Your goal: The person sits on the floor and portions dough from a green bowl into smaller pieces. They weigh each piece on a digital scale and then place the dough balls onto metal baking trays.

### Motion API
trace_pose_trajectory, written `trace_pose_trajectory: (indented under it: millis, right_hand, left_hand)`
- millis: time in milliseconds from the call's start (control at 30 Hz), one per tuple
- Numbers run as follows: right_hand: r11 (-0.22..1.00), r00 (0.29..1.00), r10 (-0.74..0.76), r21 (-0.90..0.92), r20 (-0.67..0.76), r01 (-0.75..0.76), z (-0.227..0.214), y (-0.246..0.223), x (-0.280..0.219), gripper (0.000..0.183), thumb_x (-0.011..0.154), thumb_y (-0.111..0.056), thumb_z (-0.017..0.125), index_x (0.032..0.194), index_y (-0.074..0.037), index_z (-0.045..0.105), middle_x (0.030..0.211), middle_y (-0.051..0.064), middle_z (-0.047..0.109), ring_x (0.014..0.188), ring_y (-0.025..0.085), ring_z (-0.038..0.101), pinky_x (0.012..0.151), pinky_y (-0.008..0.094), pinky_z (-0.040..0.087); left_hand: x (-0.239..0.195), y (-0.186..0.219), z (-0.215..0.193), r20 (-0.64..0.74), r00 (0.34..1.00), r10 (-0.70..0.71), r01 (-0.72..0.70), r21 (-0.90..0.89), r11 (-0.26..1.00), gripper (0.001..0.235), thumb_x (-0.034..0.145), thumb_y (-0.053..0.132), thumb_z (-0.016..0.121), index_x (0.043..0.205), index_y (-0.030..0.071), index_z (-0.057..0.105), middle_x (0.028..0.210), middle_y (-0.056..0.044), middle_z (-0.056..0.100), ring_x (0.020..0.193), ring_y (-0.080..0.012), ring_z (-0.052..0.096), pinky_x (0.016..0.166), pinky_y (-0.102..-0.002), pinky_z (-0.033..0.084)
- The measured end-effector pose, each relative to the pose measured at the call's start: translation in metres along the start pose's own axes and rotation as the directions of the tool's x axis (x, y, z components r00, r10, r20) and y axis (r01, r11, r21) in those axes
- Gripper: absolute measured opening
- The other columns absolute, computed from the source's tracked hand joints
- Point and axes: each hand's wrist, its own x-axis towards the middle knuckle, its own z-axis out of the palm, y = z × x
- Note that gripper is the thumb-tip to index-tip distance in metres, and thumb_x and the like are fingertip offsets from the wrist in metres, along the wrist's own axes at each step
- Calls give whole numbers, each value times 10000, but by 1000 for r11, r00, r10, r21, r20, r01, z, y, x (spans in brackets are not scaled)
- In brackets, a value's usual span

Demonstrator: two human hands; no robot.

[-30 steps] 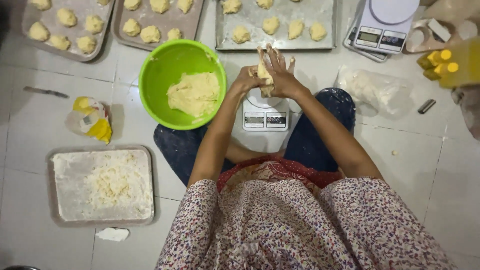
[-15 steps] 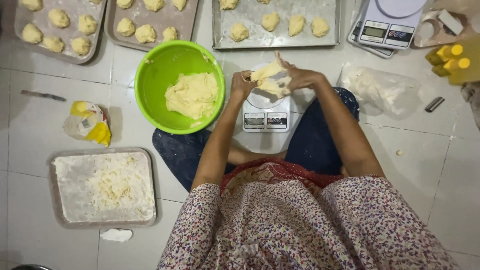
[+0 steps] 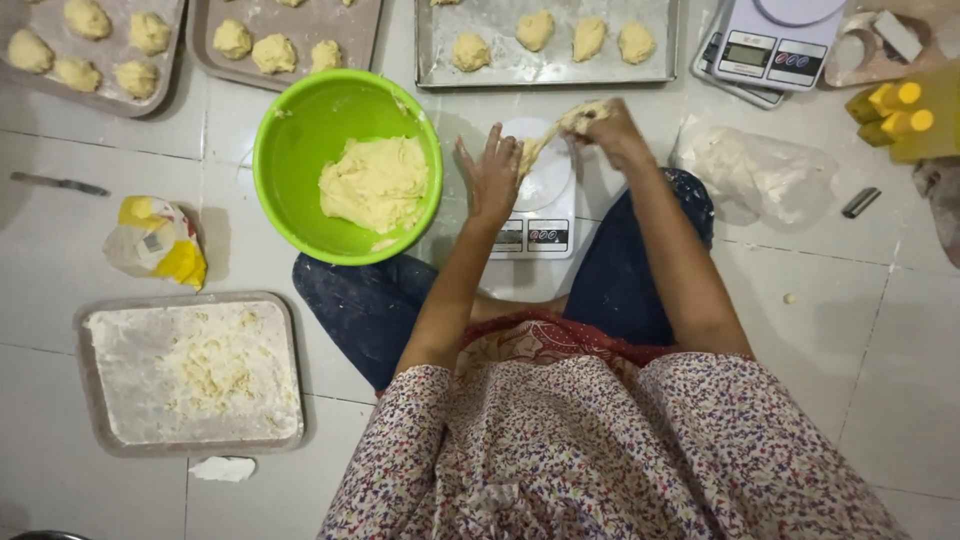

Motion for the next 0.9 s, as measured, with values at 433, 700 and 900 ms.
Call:
trace_pose_trajectory:
  millis: [433,700,900]
  right_hand:
    - [713,997,-31,-700,-71,-28,76,38,-22,434,707,33,790,1138,46,739,972,286,728,939,450,730,800,472,627]
    - [755,992,-61,-655,-111,-26,88,-21,-53,399,749,90,751,1137,144,679,987,347,705,966,511,699,804,556,605]
    - [705,988,-149,-705,-43,75,69,-11,-56,348,780,100,714,1127,111,689,1001,308,705,998,509,691,854,584,588]
  left_hand:
    - [-12,-10,-40,160,982,-104,131,-166,977,821,880,600,760,1547,233,452,1678,2,300,1582,-313,-8,1096,-886,47]
    - [-19,-28,18,-198,939,-281,48,-734,677,761,983,802,240,1559,361,470,1649,75,386,1603,-277,108,1178,-701,209]
    - [-16,-26,-29,-242,905,-349,-89,-911,402,578,1142,465,209,1504,194,570,1541,-128,520,1532,-403,284,1289,-510,154]
